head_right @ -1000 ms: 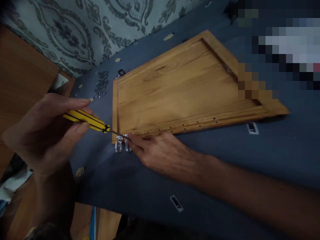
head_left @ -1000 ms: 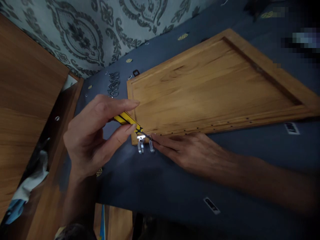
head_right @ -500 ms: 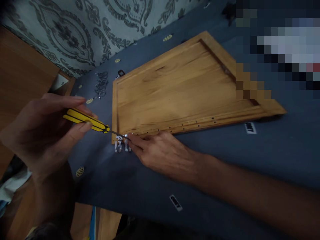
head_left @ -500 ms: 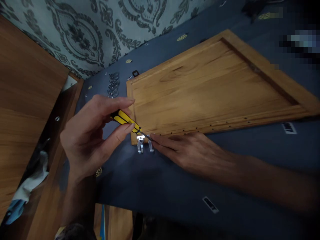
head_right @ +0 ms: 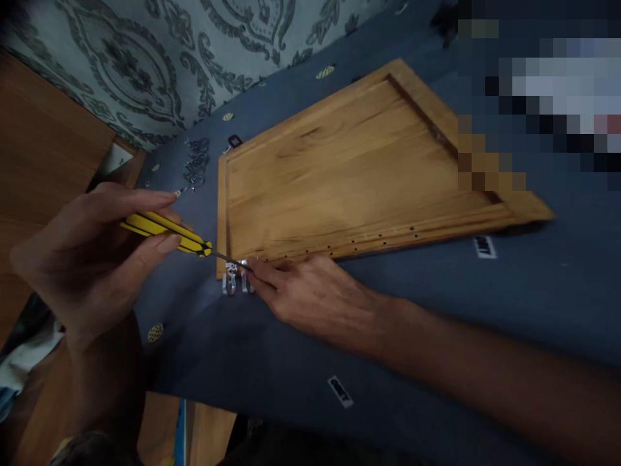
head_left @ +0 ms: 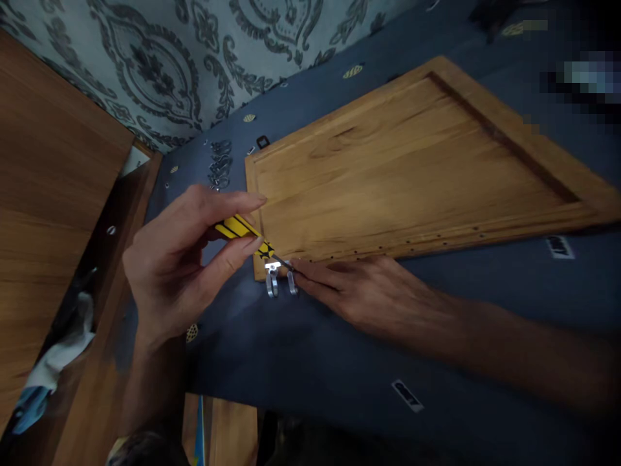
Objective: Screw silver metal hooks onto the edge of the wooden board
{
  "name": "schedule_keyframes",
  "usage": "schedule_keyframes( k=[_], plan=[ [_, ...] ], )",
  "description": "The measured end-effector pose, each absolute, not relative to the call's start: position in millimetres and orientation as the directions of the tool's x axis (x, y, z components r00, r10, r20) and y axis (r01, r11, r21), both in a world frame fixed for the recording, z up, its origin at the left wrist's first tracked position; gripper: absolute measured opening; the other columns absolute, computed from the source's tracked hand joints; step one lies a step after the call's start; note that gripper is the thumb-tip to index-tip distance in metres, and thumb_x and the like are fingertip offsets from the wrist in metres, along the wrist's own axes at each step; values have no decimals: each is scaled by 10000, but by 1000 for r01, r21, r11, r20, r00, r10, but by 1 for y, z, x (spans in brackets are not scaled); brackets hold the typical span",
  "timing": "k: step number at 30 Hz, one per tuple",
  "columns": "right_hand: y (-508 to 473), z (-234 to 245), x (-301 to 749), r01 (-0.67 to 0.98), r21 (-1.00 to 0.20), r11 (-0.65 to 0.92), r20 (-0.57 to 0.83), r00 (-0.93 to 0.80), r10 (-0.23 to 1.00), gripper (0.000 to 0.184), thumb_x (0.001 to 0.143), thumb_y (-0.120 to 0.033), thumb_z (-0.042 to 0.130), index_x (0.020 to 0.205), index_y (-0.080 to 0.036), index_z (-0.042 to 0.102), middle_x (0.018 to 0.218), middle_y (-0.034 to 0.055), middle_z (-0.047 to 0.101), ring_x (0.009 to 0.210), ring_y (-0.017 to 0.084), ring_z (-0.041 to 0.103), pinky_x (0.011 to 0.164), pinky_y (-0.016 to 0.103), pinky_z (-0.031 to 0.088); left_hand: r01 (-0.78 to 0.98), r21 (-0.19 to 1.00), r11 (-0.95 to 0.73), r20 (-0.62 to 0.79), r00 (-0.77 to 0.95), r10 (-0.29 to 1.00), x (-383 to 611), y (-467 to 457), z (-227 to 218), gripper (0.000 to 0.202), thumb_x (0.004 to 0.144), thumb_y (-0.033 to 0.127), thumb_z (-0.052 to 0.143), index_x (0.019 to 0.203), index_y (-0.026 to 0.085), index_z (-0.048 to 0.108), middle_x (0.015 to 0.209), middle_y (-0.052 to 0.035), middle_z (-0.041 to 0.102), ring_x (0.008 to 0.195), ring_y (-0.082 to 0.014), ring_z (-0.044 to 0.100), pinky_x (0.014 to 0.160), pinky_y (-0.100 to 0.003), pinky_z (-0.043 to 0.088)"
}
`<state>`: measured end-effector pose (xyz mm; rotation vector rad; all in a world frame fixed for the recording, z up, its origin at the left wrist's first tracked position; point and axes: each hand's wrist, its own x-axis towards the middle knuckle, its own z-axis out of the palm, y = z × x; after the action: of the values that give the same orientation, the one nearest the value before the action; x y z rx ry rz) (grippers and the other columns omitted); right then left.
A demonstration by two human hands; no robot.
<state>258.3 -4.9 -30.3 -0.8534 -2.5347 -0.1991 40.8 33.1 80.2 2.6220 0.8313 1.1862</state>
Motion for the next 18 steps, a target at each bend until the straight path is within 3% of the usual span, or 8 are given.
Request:
schedule_keyframes(
  k=[4,11,16,18],
  plan=[
    [-4,-32,258,587,48,809,571,-680,460,407,883,14,493,1149,-151,755,1222,33,785,760,217,789,480,351,620,414,352,-840,653,535,537,42,32,80,456,877,125,787,1254,379,752,914,-8,755,772,-204,668,619,-383,542],
    [-4,-31,257,592,58,804,588,-671,452,428,875,34,462,1119,-143,766,1179,31,797,751,219,785,462,361,613,373,357,-856,666,541,514,41,37,76,443,865,148,805,1255,352,755,992,-20,773,790,-209,698,638,-383,567],
    [-5,-32,257,584,59,810,545,-698,464,408,883,8,500,1163,-145,755,1279,65,762,733,205,782,469,334,612,391,319,-864,666,556,497,38,39,76,456,854,210,837,1271,369,743,994,-13,763,781,-203,692,606,-376,543],
    [-6,-32,257,605,4,796,492,-694,526,414,888,-11,526,1198,-173,747,1341,60,732,768,200,788,509,317,623,415,334,-846,648,552,526,38,38,77,448,863,208,829,1270,375,741,1003,-11,762,786,-210,696,629,-394,554]
  ],
)
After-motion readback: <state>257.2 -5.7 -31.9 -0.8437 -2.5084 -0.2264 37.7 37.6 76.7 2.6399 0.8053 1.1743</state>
